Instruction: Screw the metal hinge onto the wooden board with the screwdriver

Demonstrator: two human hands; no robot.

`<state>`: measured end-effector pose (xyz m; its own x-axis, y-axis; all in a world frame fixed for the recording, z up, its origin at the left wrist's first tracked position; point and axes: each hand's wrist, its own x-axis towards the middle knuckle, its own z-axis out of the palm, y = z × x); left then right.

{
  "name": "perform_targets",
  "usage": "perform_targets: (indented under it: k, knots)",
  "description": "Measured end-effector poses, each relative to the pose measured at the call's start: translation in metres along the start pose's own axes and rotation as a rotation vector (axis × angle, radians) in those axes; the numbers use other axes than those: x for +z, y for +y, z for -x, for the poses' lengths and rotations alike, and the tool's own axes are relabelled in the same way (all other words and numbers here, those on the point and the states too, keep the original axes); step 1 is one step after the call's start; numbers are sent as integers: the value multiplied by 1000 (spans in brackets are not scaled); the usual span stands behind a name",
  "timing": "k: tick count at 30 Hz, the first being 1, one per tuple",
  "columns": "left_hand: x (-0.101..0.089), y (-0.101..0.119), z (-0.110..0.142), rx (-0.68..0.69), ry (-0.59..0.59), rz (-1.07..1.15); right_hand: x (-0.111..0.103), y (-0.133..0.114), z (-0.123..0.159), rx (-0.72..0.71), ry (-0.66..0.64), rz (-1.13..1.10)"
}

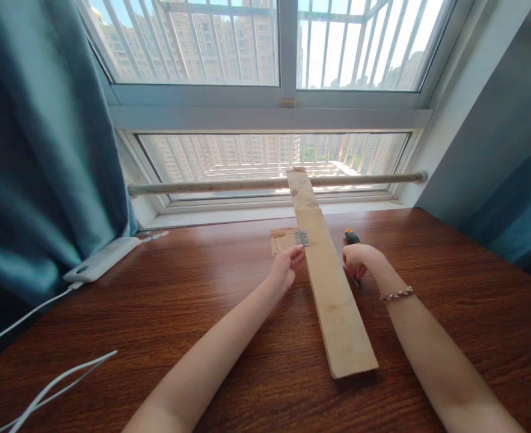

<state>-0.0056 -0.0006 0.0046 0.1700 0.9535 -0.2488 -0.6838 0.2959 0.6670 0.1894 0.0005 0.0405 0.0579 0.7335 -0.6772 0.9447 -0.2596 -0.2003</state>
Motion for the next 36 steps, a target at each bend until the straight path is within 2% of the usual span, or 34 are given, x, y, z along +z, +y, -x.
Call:
perform_targets:
  k: [6,11,13,15,18,20,23,28,36]
  knots:
    - [-2,-1,0,10,-30,9,3,1,-3,-39,6,-39]
    - [-3,-2,-2,6,-12,5,-19,13,17,-123,158,-80]
    - [-3,-1,-1,2,-1,6,-32,15,30,-223,303,-139]
    - [-2,0,0,0,2,7,-38,11,41,-418,534,-286]
    - [0,1,1,-7,-4,13,-32,-8,45,-738,805,-497]
    - [0,1,2,-7,-5,21,-21,-26,40,-831,878,-489]
    - [0,1,2,-3,-19,23,-4,-47,27,-858,997,-364]
    - [-3,0,0,-3,-64,26,5,-55,18,-882,1034,-283]
    - [-2,0,0,-15,-47,33,10,-59,26,-870,1021,-164]
